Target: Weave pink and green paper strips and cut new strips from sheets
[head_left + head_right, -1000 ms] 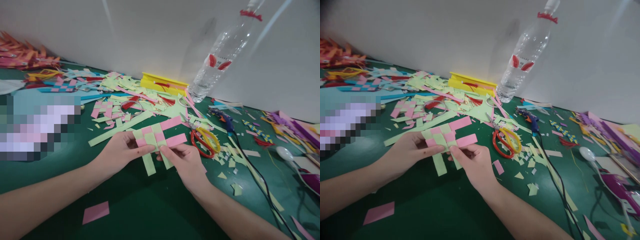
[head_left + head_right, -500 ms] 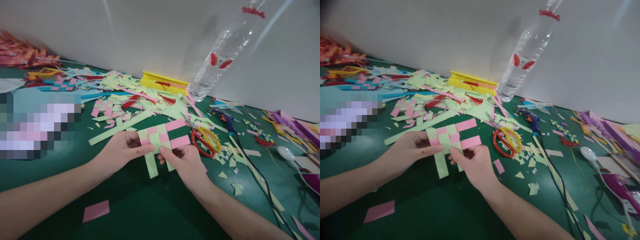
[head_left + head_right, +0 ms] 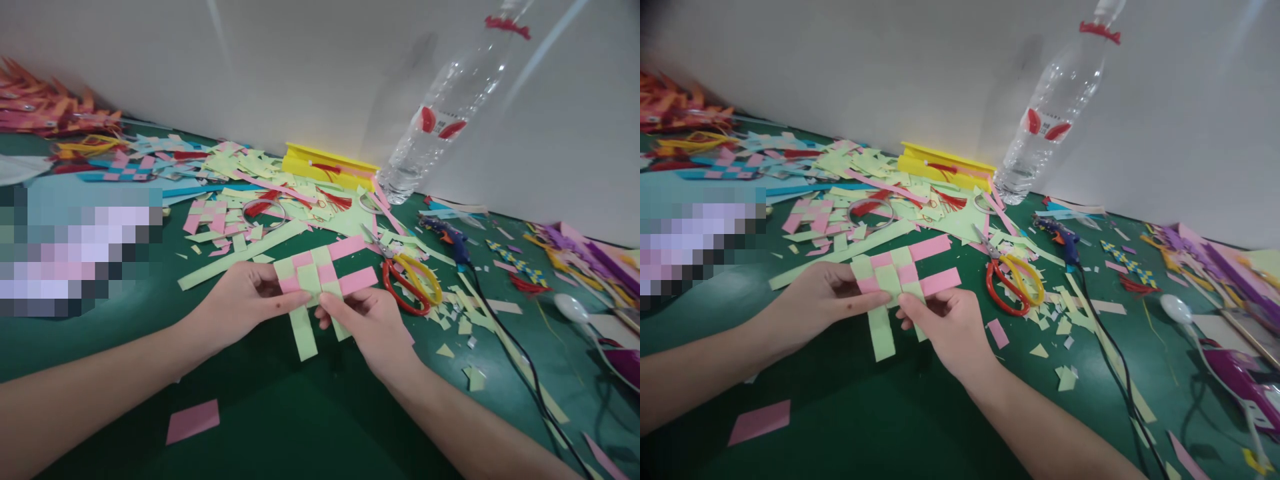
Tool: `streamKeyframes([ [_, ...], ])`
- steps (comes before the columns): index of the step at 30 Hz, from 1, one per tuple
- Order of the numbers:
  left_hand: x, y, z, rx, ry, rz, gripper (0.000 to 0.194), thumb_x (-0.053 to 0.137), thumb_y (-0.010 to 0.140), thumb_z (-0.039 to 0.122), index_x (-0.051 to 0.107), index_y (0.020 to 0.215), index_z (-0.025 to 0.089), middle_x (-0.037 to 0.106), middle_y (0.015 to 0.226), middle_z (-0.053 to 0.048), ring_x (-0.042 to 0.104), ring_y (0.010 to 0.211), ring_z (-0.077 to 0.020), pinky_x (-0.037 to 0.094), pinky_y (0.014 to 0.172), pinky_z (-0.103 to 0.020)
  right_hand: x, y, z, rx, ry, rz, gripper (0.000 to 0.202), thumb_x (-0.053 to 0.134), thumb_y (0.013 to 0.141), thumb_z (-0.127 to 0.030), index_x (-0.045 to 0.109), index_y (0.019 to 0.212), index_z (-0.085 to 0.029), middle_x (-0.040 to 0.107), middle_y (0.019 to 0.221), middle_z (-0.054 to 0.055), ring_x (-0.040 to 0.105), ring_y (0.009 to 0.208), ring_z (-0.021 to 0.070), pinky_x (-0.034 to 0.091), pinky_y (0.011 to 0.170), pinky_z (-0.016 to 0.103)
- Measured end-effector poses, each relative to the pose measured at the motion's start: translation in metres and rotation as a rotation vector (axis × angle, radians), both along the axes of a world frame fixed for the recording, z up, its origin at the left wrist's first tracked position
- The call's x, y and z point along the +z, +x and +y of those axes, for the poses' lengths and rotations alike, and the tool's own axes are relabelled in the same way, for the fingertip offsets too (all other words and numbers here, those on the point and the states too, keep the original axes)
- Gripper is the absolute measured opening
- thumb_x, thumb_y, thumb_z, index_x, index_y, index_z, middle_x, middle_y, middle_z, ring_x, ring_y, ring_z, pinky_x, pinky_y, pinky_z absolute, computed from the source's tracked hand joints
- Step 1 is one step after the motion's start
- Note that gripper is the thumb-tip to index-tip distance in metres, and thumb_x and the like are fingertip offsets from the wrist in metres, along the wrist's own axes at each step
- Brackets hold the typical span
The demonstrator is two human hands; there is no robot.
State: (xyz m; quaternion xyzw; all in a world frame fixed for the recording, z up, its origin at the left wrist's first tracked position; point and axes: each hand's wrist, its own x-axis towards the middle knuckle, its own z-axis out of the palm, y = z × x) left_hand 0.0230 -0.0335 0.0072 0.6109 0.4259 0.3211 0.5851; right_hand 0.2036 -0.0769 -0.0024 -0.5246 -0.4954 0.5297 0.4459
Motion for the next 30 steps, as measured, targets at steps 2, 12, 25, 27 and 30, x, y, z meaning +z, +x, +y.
streamKeyframes([
  [2,0.0000,-0.0005,0.0009,0.007,-0.002,-0.004,0.005,0.074,0.073,0.028,0.076,0.072,0.024,0.076,0.075,0.001,0.070,0.070,-0.0160,0.053,0.061,-0.018,-0.0017,-0.0004,0.0008,0.005,-0.016,0.081,0.024,0.068,0.078,-0.042,0.074,0.073,-0.019,0.072,0.067,0.002,0.063,0.057,0.0108,0.052,0.058,0.023],
  [12,0.0009,0.0005,0.0000,-0.031,0.005,-0.065,0.008,0.073,0.074,0.021,0.076,0.068,0.024,0.075,0.069,0.002,0.070,0.066,-0.0139,0.054,0.060,-0.017,-0.0013,0.0026,0.0012,0.069,0.031,0.039,0.015,0.072,0.074,-0.033,0.072,0.071,-0.019,0.070,0.065,0.001,0.064,0.056,0.0113,0.052,0.056,0.023],
  [25,-0.0072,-0.0012,0.0027,-0.124,-0.058,-0.141,0.007,0.073,0.074,0.021,0.077,0.079,0.026,0.076,0.078,0.003,0.070,0.078,-0.0149,0.054,0.072,-0.019,0.0022,-0.0002,0.0004,0.067,0.069,0.010,0.015,0.070,0.074,-0.033,0.071,0.071,-0.018,0.070,0.064,0.000,0.065,0.058,0.0132,0.055,0.057,0.025],
  [27,-0.0055,-0.0014,0.0022,-0.101,-0.042,-0.146,0.010,0.074,0.073,0.022,0.076,0.083,0.025,0.076,0.081,0.002,0.070,0.081,-0.0157,0.053,0.075,-0.020,0.0012,0.0006,0.0015,0.063,0.066,0.003,0.017,0.070,0.075,-0.034,0.071,0.071,-0.018,0.070,0.065,0.001,0.065,0.059,0.0129,0.055,0.059,0.025],
  [30,-0.0026,-0.0022,0.0008,-0.017,-0.018,-0.130,0.012,0.074,0.074,0.028,0.075,0.085,0.023,0.075,0.086,0.000,0.069,0.082,-0.0175,0.053,0.075,-0.022,0.0004,0.0020,0.0028,0.025,0.047,0.002,0.020,0.070,0.076,-0.037,0.072,0.072,-0.017,0.070,0.064,0.002,0.064,0.059,0.0132,0.053,0.059,0.026],
])
